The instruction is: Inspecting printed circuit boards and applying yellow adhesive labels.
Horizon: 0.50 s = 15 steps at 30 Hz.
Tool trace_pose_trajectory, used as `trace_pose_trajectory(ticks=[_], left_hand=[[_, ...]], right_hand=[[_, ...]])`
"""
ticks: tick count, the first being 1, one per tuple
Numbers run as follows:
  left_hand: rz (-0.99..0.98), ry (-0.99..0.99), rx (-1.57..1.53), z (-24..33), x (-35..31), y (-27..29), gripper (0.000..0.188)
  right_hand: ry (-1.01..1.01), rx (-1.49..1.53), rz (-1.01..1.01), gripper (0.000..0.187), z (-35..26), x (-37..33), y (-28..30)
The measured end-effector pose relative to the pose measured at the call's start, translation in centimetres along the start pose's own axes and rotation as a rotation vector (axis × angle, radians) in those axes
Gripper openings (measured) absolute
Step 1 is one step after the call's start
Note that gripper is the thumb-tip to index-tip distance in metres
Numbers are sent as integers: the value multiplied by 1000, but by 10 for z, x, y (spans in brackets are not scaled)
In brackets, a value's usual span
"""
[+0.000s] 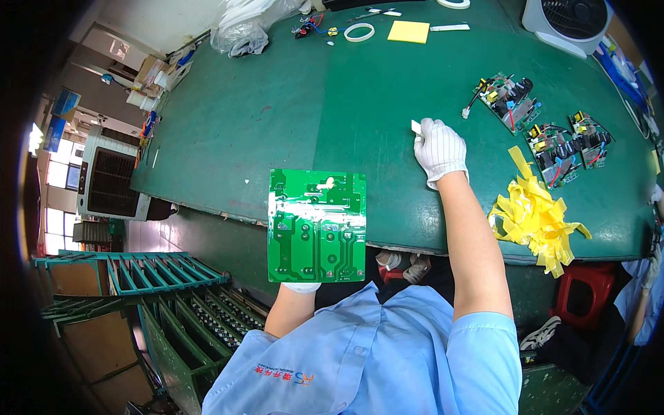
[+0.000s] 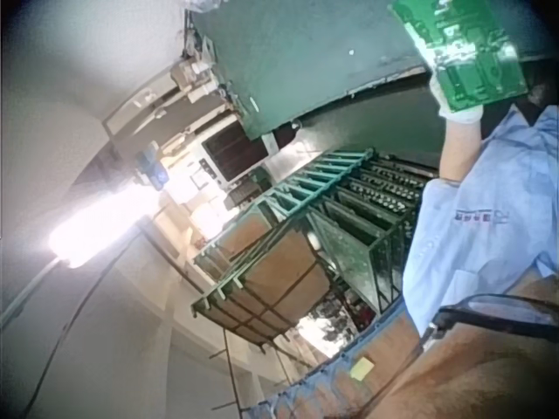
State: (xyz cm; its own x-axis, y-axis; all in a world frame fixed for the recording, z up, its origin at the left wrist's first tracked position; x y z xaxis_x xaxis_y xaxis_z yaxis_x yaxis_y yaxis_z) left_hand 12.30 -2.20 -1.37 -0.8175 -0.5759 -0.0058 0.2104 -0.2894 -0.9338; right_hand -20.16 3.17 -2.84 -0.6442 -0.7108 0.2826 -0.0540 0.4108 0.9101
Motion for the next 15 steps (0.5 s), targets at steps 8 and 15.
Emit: trace_pose_trajectory(ticks=[8,15], left_hand=[[103,32,4,-3,2,11,49],[-2,-93,31,2,7,-2,46]], right_hand=[[13,-10,12,11,-1,0,0],[4,-10,-16,12,0,1,-1]])
Point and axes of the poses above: each hand's wrist, its own x-axis towards the middle knuckle, its own y-axis out of the back of the hand, z = x × y, the point moved 5 cm from there along x, towards the middle knuckle, and after that the axes turned 7 degrees about -z, right-handed, at the moved point
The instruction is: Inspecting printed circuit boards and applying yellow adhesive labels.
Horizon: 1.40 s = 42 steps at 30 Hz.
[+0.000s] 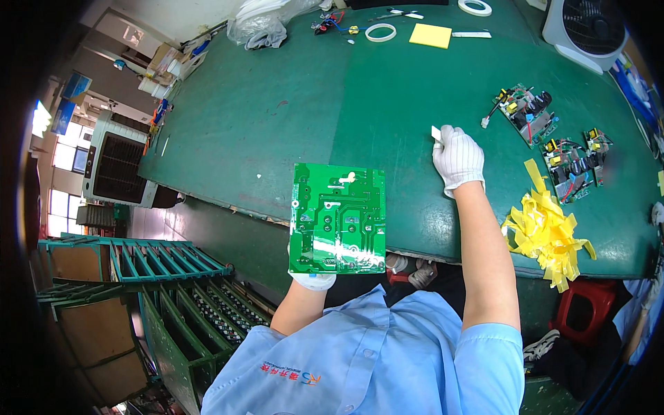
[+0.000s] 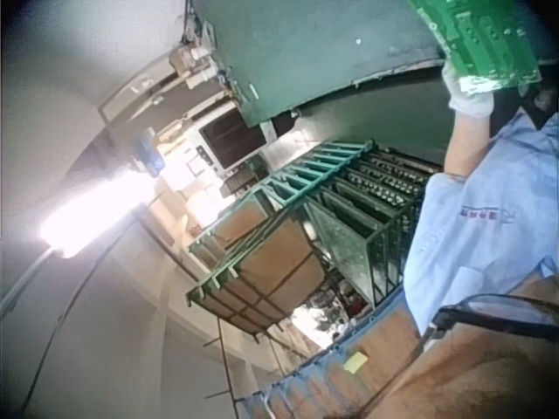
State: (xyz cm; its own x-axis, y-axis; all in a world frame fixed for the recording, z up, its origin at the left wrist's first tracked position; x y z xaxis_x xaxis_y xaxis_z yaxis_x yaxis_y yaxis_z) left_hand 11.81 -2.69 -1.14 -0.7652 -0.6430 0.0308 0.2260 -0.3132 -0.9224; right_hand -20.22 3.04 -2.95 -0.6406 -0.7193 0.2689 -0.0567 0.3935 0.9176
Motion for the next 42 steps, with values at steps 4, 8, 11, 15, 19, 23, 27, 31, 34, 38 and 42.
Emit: trace_pose_trajectory(ticks=[4,8,11,15,19,23,27,31,34,38,42], left_hand=[[-65,15,-46,-1,2,5,49],[-88,13,-53,-1,0,10,50],[-38,8,-40,-1,-3,12,50],[-86,19,-100,-2,-3,10,51],[-74,37,-115,-3,-4,10,55],[-76,37,-115,-4,-4,4,60],[-31,34,20,-5,-5,3,46],[-13,41,101,-8,-10,19,36],[-30,107,-9,-11,-10,35,37],[-33,192,-170,-14,-11,39,41],[-150,95,-24,-7,-10,13,50]], right_hand=[[12,9,8,11,0,-1,0],[11,9,21,12,1,-1,0],[7,8,8,12,1,-1,0],[1,5,-11,12,1,0,-1],[-7,7,-24,12,1,0,-1],[13,19,6,13,0,-1,1],[7,13,-11,13,1,-1,0],[-1,9,-15,13,1,-1,-2],[10,17,2,13,1,-2,0],[2,13,1,12,0,-1,2],[-12,28,-34,15,1,0,0]])
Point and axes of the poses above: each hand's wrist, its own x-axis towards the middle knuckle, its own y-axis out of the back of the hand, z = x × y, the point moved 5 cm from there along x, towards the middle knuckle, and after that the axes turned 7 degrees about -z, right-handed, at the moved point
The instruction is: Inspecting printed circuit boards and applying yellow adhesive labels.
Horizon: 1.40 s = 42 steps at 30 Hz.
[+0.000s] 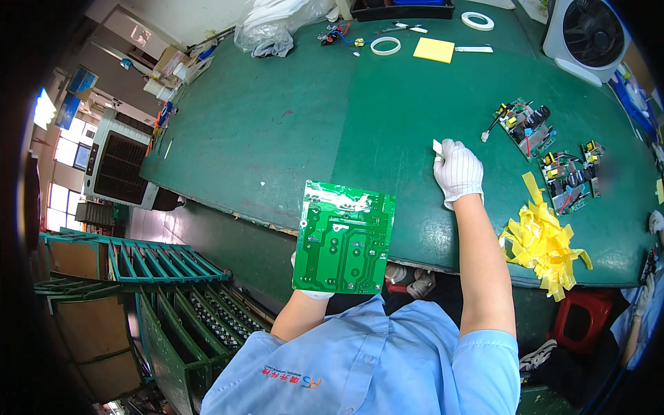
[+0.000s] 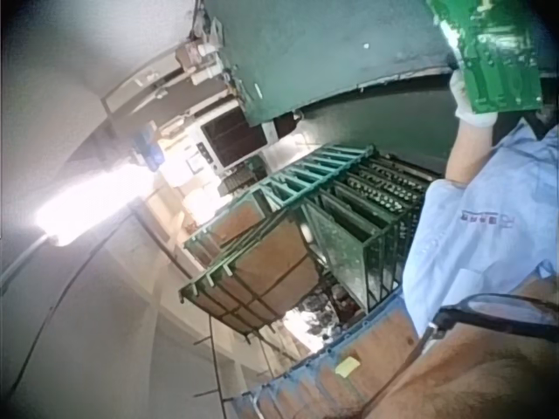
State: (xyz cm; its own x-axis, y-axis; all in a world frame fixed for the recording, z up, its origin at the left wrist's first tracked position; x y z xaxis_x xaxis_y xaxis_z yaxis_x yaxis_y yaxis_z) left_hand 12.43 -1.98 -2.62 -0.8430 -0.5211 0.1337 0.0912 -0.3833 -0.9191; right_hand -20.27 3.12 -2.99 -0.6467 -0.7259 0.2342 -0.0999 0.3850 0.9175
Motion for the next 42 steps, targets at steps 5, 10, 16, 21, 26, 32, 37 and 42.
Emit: trace_pose_trajectory(ticks=[5,10,16,21,26,32,37,42], left_hand=[[24,90,-236,-2,5,-12,60],[-65,81,-228,0,1,-13,57],[212,108,70,11,30,-25,42],[-105,-146,1168,39,81,-87,19],[-378,-213,1866,22,95,-112,33],[-319,163,2219,-6,110,-79,32],[-480,390,2441,-29,99,-63,39],[-562,453,2298,-22,106,-66,39]], right_hand=[[23,-12,46,12,0,-1,1],[4,-12,37,12,-4,-1,6],[-104,135,-60,22,-3,-2,18],[-121,136,-101,17,-6,-5,23],[-104,174,-112,14,-2,-4,18],[-103,183,-104,14,1,-4,13],[-91,204,-97,13,1,-4,13],[-96,194,-111,13,2,-3,11]])
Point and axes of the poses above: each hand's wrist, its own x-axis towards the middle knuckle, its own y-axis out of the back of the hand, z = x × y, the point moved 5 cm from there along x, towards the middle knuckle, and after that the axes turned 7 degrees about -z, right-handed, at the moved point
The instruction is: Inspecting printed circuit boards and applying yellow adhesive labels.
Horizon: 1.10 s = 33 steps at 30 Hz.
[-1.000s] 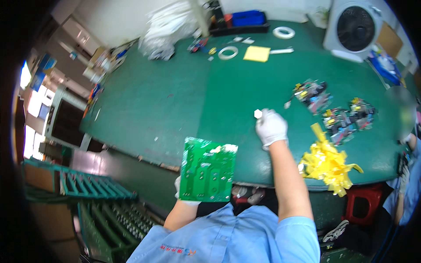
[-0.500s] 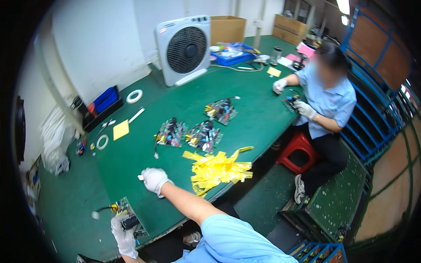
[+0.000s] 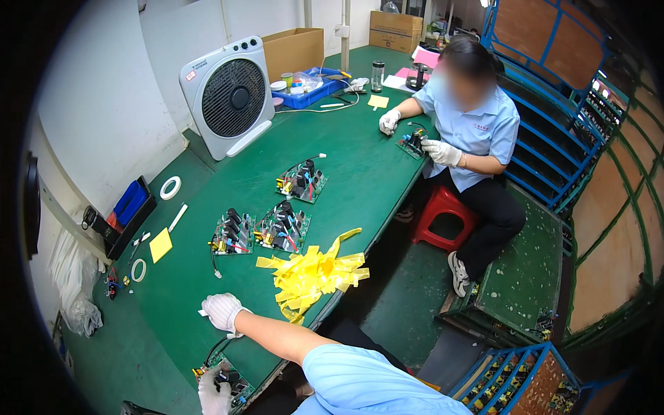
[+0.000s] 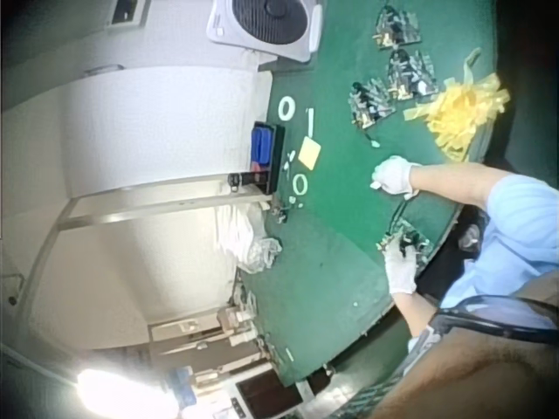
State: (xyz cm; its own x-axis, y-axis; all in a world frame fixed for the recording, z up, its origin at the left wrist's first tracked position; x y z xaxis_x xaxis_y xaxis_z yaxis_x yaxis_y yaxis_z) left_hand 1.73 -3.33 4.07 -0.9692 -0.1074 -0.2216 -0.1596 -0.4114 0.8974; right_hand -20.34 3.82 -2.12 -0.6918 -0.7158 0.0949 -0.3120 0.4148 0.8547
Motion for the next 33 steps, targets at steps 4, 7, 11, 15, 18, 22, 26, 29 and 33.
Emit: trace_pose_trajectory(ticks=[4,7,11,15,18,22,26,29,33], left_hand=[[122,106,-434,-23,-2,26,43],[281,257,-695,-49,-12,27,40],[684,353,-366,-96,-6,18,31],[910,294,548,-112,-3,-11,29],[919,261,555,-125,-3,-23,29],[902,254,457,-123,-3,-21,27],[881,244,448,-117,-4,-19,26],[876,217,418,-121,-5,-20,26],[919,184,520,-123,-4,-22,25]], right_hand=[[3,35,5,13,-1,-1,1],[1,47,11,13,0,-2,2],[-2,53,11,13,0,-2,3],[-4,60,14,14,0,-2,2],[4,44,8,14,0,-2,1],[-4,48,-11,14,0,-1,0],[1,41,-18,13,-2,-3,2],[7,31,-9,13,-2,-4,4],[-3,37,-4,13,-2,-3,3]])
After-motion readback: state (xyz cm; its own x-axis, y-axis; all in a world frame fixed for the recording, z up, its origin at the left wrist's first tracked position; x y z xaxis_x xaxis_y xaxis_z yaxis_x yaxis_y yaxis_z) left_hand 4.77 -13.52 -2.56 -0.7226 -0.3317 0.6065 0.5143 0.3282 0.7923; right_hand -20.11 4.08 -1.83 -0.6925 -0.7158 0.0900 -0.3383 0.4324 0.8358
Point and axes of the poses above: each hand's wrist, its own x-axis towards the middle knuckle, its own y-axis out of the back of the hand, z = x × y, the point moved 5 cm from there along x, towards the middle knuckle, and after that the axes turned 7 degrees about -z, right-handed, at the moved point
